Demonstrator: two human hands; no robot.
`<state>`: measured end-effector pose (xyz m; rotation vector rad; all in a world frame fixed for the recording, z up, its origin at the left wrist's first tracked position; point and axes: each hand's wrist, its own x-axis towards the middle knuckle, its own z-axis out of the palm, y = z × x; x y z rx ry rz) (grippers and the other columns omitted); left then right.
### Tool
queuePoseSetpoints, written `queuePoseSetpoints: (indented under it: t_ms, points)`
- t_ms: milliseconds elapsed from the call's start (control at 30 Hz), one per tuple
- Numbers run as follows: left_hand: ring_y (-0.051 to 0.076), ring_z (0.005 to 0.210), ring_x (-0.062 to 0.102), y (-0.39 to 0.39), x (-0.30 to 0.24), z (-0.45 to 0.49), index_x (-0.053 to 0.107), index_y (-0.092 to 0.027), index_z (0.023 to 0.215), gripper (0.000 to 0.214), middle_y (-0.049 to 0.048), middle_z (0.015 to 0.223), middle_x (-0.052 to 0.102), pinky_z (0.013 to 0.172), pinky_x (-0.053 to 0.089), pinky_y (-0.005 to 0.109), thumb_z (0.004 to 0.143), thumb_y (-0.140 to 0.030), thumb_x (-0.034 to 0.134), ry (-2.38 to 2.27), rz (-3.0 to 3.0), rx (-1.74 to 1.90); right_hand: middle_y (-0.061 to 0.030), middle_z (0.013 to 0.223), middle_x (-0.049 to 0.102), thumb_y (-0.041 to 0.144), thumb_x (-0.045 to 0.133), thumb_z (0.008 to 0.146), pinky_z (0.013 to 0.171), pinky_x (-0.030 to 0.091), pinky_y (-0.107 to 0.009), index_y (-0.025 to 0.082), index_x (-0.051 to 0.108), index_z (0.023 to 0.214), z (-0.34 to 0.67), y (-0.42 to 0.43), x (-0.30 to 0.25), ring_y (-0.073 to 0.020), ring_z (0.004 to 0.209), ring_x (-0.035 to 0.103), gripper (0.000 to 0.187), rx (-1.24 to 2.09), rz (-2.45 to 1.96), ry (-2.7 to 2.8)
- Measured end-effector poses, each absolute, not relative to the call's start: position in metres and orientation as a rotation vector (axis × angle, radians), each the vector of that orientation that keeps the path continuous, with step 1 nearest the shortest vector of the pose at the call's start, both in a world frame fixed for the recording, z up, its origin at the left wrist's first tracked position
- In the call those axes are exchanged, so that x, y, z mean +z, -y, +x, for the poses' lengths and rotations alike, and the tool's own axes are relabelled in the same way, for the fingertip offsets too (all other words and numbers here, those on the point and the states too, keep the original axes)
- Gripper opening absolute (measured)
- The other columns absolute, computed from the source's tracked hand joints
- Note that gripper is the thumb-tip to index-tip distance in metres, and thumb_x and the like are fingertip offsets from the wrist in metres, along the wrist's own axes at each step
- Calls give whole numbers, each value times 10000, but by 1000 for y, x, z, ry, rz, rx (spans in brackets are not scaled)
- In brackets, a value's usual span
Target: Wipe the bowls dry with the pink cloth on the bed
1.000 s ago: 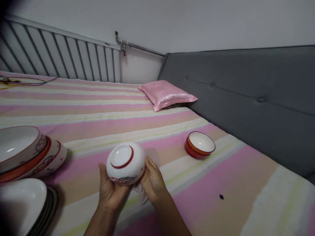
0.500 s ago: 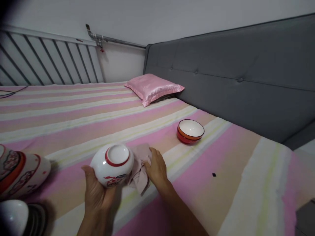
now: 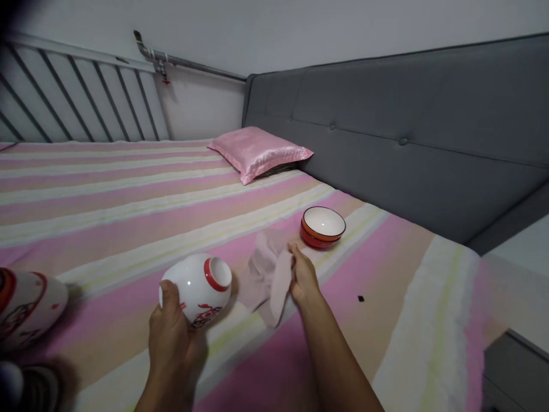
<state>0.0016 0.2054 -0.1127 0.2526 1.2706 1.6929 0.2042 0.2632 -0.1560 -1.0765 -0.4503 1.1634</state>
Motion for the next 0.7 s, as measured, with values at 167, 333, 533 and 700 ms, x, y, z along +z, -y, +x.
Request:
queuePoseSetpoints:
  t_ms: [167, 333, 533, 700]
  points:
    - [137, 472, 557, -203, -116, 4, 654, -74, 835, 638, 50, 609, 637, 442, 471, 249, 527, -623, 761, -1267, 387, 1585, -107, 1126, 634, 608, 553, 764, 719, 518, -325, 197, 569, 1109, 198, -265, -170, -221, 888, 642, 537, 879, -1514, 666]
    - [133, 469, 545, -204, -116, 4, 657, -72, 819, 618, 54, 607, 633, 432, 457, 244, 524, -603, 772, -1246, 401, 1579, -119, 1189, 569, 395, 705, 670, 893, 441, -380, 195, 608, 1075, 191, -256, -166, -270, 1053, 551, 462, 241, -1783, 1337]
    - [141, 493, 565, -204, -115, 4, 658, -77, 844, 626, 64, 631, 638, 445, 467, 246, 537, -612, 764, -1266, 391, 1576, -66, 865, 657, 185, 532, 774, 766, 417, -341, 203, 645, 833, 195, -253, -164, -223, 812, 589, 128, 243, -1970, 1407]
    - [144, 495, 559, -203, -115, 5, 657, -75, 846, 680, 66, 626, 630, 455, 474, 259, 518, -664, 747, -1254, 423, 1557, -68, 909, 627, 283, 522, 782, 806, 412, -344, 199, 567, 830, 199, -253, -150, -227, 891, 559, 106, 211, -1634, 1196]
